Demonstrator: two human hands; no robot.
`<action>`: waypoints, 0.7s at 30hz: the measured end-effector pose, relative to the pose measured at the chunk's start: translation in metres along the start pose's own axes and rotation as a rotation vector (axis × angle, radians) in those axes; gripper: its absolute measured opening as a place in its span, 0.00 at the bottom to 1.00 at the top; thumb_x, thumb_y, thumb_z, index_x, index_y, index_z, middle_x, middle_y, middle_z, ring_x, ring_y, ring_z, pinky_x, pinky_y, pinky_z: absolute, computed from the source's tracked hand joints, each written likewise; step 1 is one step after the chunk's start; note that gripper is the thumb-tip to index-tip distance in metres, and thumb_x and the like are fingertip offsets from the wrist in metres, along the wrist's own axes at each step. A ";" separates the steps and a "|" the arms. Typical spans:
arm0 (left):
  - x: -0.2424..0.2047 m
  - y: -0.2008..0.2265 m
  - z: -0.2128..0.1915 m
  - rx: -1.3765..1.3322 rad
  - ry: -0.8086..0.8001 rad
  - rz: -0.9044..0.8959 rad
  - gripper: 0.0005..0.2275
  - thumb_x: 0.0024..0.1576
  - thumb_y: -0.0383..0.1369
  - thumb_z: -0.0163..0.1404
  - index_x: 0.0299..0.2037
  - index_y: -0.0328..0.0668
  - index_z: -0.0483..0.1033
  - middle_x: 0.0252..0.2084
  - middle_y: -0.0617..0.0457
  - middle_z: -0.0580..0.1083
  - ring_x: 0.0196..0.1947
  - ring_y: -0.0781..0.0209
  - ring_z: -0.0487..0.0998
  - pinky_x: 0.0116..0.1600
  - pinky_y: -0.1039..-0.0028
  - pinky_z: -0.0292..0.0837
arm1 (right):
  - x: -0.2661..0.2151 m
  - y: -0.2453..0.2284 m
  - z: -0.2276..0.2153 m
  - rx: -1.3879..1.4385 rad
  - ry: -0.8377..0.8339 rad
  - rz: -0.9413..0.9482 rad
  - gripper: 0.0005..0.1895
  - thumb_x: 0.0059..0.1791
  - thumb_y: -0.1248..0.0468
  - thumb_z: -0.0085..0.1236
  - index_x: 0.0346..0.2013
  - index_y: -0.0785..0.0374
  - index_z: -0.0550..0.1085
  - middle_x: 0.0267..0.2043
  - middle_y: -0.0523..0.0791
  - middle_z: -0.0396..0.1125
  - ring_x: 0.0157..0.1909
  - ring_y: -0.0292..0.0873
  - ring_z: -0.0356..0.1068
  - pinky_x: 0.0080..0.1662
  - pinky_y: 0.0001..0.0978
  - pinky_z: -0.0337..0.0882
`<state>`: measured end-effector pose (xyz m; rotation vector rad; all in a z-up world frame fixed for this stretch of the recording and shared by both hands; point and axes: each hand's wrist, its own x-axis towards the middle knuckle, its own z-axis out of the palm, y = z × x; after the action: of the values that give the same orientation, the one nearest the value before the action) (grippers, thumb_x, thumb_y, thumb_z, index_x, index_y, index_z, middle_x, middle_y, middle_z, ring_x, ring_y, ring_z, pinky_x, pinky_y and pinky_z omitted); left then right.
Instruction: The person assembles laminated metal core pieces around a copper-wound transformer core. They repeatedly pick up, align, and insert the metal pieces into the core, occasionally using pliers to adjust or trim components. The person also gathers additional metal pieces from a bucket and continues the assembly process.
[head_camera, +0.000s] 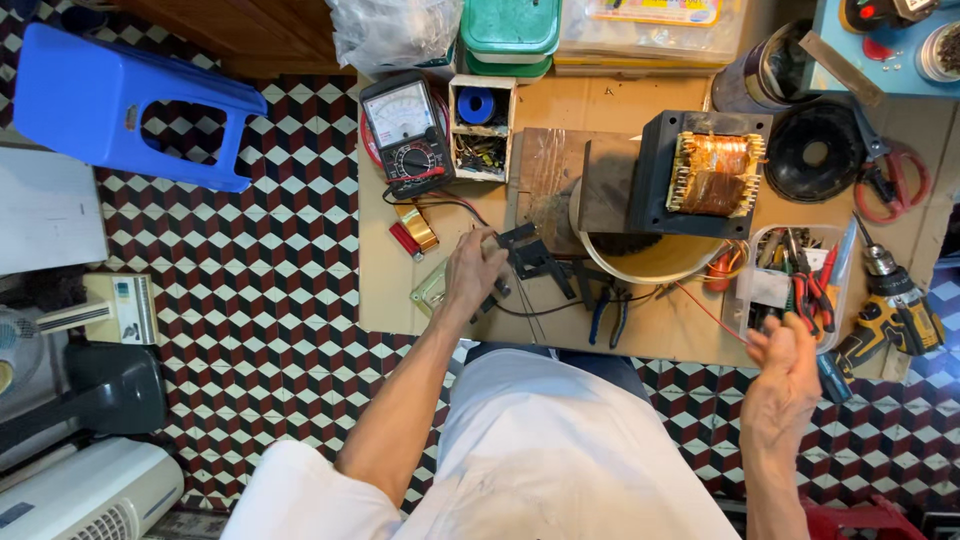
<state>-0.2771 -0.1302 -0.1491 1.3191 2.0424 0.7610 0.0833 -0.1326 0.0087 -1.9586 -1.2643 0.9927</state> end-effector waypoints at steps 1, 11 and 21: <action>-0.001 -0.011 0.011 -0.027 -0.003 0.012 0.20 0.52 0.34 0.60 0.54 0.37 0.75 0.49 0.40 0.76 0.50 0.43 0.77 0.53 0.59 0.73 | -0.008 0.009 0.000 -0.028 -0.021 0.049 0.29 0.62 0.50 0.37 0.66 0.72 0.63 0.61 0.55 0.66 0.55 0.45 0.71 0.57 0.37 0.69; 0.016 -0.032 0.033 -0.414 -0.286 -0.402 0.11 0.56 0.38 0.60 0.43 0.41 0.83 0.35 0.54 0.81 0.35 0.62 0.82 0.41 0.71 0.78 | -0.052 0.046 0.036 -0.018 -0.251 0.343 0.23 0.57 0.54 0.46 0.58 0.70 0.74 0.49 0.53 0.75 0.52 0.42 0.74 0.56 0.32 0.68; -0.064 0.064 -0.032 -0.934 -0.512 -0.744 0.13 0.61 0.36 0.52 0.48 0.33 0.78 0.42 0.50 0.81 0.38 0.66 0.83 0.43 0.76 0.83 | -0.034 0.005 0.089 0.689 -0.558 0.492 0.19 0.56 0.60 0.51 0.55 0.73 0.73 0.43 0.47 0.74 0.41 0.38 0.72 0.46 0.31 0.72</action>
<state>-0.2411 -0.1724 -0.0709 0.1531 1.2942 0.7519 0.0018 -0.1578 -0.0344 -1.4894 -0.5309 2.0057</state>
